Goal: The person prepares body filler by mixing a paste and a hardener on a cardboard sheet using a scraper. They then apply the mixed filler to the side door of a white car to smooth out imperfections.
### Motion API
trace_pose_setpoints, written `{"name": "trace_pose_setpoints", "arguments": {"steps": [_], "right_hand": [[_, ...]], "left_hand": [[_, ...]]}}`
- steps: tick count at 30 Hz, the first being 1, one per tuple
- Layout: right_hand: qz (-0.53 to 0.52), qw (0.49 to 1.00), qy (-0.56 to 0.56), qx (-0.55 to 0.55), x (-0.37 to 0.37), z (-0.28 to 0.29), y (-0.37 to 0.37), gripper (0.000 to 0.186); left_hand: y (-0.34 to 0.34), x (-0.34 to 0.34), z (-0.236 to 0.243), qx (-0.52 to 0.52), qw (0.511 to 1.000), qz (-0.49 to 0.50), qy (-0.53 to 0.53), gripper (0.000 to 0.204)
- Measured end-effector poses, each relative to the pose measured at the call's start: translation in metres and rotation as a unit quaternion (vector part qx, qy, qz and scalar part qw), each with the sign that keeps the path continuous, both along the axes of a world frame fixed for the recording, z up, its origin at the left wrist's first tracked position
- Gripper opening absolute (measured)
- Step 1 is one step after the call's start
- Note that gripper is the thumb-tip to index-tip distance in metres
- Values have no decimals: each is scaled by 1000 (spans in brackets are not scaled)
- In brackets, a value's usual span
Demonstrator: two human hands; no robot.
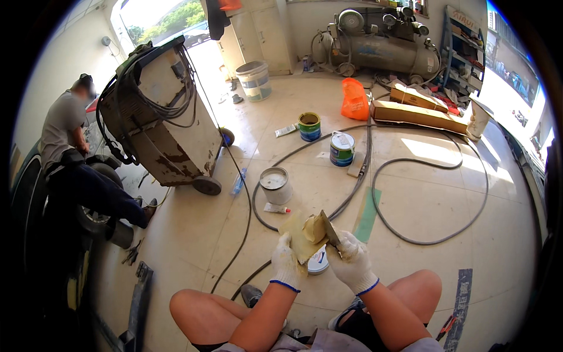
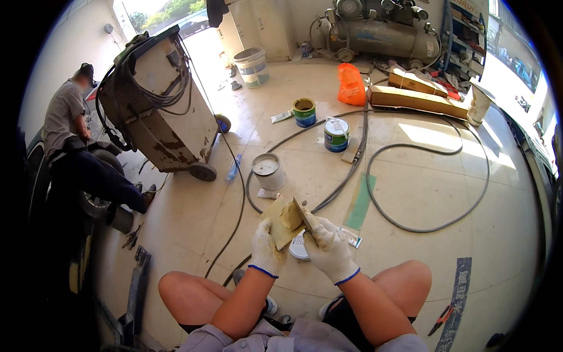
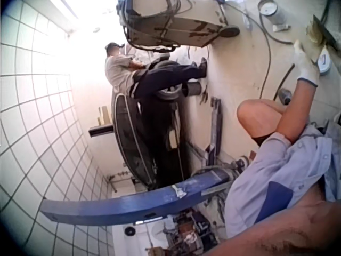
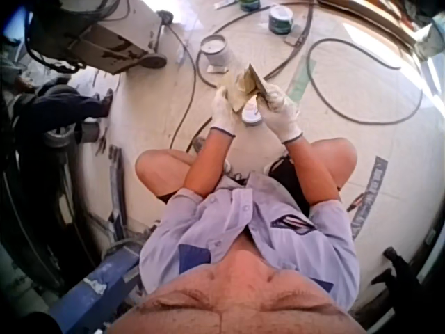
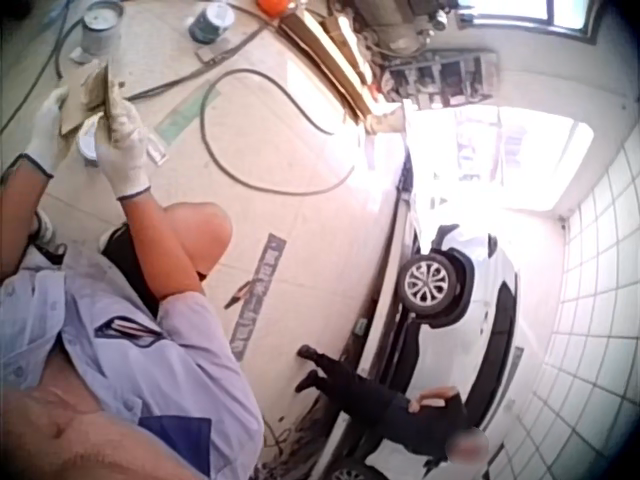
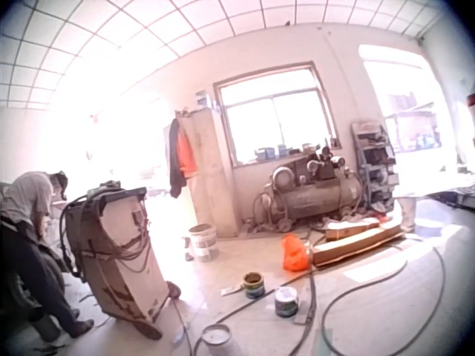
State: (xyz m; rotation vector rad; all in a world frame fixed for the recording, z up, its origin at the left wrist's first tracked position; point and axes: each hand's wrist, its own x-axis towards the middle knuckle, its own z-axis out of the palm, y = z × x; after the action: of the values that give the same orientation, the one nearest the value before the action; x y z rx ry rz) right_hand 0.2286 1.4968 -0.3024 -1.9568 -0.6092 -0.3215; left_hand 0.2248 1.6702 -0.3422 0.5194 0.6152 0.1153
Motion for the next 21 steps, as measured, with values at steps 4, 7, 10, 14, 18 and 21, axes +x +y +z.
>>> {"name": "trace_pose_setpoints", "arguments": {"steps": [4, 7, 10, 14, 18, 21], "right_hand": [[5, 992, -128, -18, 7, -8, 1, 59], [5, 986, -160, -49, 9, -8, 2, 61], [-6, 980, -179, -82, 8, -11, 3, 60], [-41, 973, -183, -135, 11, -21, -6, 60], [-101, 974, -198, -52, 18, -25, -6, 58], [-57, 978, -200, 20, 2, 8, 13, 60]], "left_hand": [[5, -6, 31, 3, 998, -60, -21, 46], [8, -13, 56, -7, 995, -90, -47, 46], [12, -20, 70, -8, 990, -110, -90, 47], [13, -25, 83, 5, 985, -132, -109, 52], [23, -29, 77, -42, 979, -126, -158, 43], [27, -35, 56, -108, 972, -129, -162, 43]]}}
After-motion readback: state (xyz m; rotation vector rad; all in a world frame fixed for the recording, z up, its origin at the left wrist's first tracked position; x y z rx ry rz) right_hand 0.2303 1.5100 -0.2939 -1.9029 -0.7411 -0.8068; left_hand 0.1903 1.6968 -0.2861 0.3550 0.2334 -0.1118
